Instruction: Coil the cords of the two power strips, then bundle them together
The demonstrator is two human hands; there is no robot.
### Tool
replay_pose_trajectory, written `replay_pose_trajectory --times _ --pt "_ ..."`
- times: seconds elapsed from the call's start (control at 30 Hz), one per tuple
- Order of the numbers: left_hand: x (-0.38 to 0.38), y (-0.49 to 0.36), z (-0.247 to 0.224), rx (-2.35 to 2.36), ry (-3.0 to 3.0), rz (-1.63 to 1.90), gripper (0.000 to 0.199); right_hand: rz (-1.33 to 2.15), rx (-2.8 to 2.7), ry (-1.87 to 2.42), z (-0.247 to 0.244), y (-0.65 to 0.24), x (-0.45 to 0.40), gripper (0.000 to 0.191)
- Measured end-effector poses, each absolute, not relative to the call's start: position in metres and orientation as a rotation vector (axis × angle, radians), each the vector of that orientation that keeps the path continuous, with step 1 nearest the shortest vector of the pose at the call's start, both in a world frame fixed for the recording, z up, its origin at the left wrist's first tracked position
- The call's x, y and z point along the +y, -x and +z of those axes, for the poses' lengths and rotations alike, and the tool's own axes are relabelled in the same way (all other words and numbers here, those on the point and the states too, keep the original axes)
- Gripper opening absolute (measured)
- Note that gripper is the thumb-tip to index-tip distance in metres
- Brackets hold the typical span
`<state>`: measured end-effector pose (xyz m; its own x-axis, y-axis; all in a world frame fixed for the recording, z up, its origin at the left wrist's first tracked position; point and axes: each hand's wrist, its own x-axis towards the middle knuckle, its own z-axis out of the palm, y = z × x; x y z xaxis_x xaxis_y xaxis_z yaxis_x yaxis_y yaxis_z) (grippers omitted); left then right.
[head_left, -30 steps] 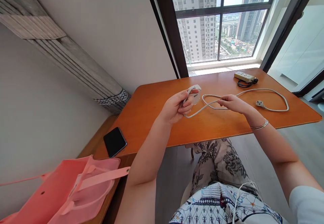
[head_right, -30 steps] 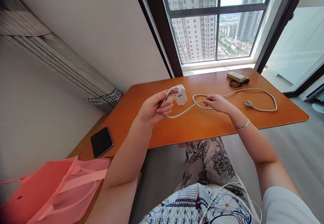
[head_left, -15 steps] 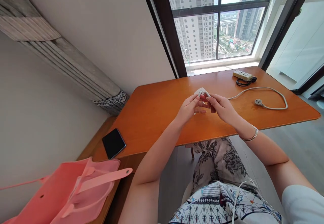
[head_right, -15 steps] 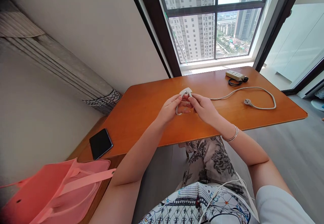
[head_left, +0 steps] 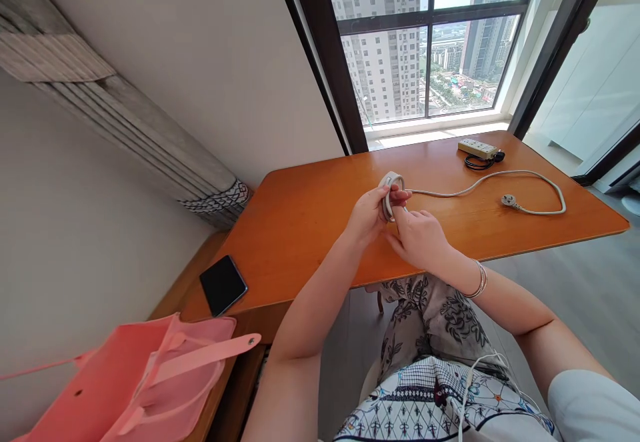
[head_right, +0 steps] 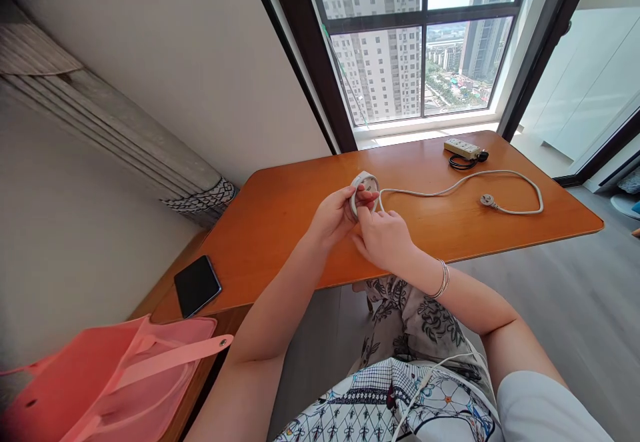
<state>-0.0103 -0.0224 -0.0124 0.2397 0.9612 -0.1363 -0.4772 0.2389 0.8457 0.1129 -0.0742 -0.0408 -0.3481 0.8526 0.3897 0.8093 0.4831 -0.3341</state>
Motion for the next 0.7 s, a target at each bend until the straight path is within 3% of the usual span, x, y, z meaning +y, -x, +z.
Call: replay_pose_trajectory --times 0.23,0.4,0.53,0.7 --pt "-0.034 0.031 0.015 0.601 -0.556 1.138 0.031 0.491 -2.314 0.875 -0.071 -0.141 -0.072 0.024" --pt "-0.041 0.046 0.022 0.461 -0.525 1.175 0.04 0.732 -2.421 0.802 -0.071 -0.161 -0.059 0.036" --pt "-0.045 0.063 0.024 0.445 -0.552 1.19 0.039 0.694 -2.491 0.894 -0.066 -0.187 -0.045 0.049" --pt "-0.057 0.099 0.028 0.325 -0.605 1.444 0.033 0.88 -2.35 1.451 -0.072 -0.247 -0.023 0.056"
